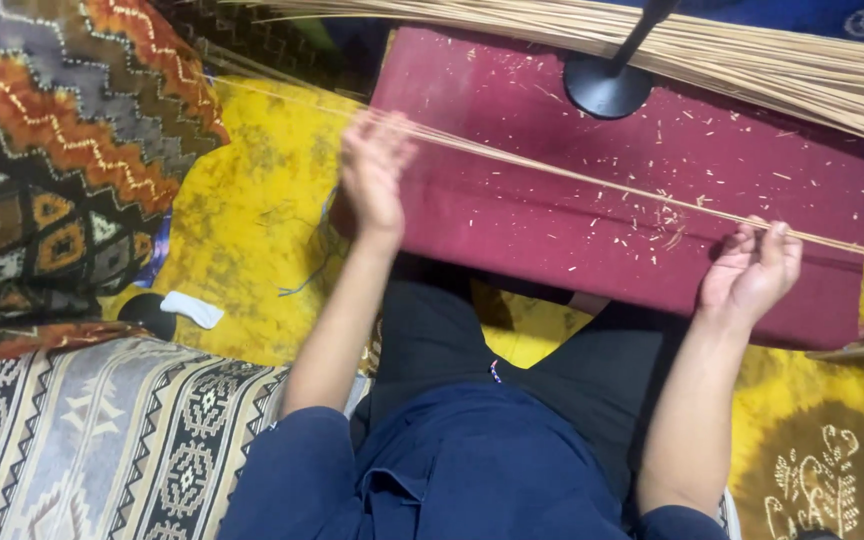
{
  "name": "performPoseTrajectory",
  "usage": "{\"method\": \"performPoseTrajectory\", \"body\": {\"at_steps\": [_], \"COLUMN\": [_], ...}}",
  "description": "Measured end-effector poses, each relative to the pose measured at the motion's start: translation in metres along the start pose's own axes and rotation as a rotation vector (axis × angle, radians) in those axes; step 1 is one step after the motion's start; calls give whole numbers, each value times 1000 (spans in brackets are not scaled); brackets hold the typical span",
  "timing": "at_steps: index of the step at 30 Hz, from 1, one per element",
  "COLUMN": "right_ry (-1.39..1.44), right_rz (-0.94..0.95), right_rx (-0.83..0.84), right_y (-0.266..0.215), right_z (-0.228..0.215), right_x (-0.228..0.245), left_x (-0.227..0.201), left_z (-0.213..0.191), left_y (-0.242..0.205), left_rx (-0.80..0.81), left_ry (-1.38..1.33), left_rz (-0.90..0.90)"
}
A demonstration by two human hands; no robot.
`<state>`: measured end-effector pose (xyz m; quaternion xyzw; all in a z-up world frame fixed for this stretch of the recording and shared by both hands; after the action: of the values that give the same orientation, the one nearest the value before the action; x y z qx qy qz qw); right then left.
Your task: Selecting, bending, and bundling thin wooden sticks by tying them together with a string.
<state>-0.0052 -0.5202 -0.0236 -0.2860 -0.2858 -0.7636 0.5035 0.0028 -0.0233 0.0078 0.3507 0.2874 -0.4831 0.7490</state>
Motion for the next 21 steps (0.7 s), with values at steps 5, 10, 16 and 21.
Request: {"method": "performPoseTrajectory", "body": {"at_steps": [5,10,16,21], "right_ry": [-133,-187,-216,-153], "right_rz": [47,119,147,122], "right_rx": [23,122,127,60], "right_y": [-7,-4,3,4], "right_z": [22,6,-22,-21], "right_x": [4,-6,-22,-19], "left_x": [42,72,84,88], "left_z": [65,89,81,72], "left_y": [-22,-34,-36,-34], "left_rx": [207,333,245,96], "left_ry": [143,156,98,72], "left_rz": [-173,-334,-355,-280]}}
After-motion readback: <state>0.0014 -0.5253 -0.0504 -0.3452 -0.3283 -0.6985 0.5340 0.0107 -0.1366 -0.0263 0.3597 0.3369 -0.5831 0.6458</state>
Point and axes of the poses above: each hand's wrist, its own y-axis towards the middle knuckle, its own z-axis out of the palm, x = y × z, the point moved 3 cm from there along y, towards the middle knuckle, and after that the axes turned 13 degrees about x, right-handed, at the moved point
